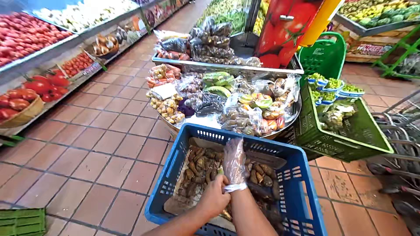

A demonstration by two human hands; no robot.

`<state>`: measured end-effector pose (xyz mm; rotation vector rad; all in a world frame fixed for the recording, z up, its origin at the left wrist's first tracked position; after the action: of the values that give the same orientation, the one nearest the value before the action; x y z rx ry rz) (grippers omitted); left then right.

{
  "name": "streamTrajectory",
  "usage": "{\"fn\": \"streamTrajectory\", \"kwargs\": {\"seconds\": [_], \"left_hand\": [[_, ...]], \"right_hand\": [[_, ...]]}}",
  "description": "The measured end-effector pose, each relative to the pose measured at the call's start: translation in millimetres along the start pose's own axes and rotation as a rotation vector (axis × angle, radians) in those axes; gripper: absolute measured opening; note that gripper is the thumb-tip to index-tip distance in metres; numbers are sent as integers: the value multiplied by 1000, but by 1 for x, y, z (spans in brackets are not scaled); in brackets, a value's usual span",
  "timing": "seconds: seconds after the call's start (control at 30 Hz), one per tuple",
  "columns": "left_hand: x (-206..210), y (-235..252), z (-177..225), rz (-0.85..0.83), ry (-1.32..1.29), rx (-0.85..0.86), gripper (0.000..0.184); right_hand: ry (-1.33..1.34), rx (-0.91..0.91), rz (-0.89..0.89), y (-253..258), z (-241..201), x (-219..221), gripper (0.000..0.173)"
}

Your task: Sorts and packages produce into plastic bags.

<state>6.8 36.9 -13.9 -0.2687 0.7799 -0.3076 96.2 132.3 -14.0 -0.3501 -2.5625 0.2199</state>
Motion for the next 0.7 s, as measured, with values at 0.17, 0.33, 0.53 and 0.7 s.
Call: {"fn": "streamTrajectory", "kwargs": {"seconds": [0.17,0.33,0.53,0.7], "left_hand": [[-24,47,-70,324,-387,-211,57],[-38,0,-38,-75,-970,-164,38],[-47,8,-55,305,354,381,17],[-36,38,-54,-33,734,110,26]], "right_hand": [[-367,21,160,5,76,-7,46],[119,289,185,-6,87,-6,32],[284,380,194,-36,66,10,26],[-386,514,-131,-65,90,-19,29]]}}
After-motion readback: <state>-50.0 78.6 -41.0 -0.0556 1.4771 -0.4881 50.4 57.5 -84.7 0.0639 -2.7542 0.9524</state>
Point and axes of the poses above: each hand's wrist, its own y-axis towards the middle knuckle, its own x-axis out of the palm, z = x × y, the point moved 4 cm from there along y, towards the middle knuckle, and after that the axes turned 13 degrees about y, right-handed, at the moved point
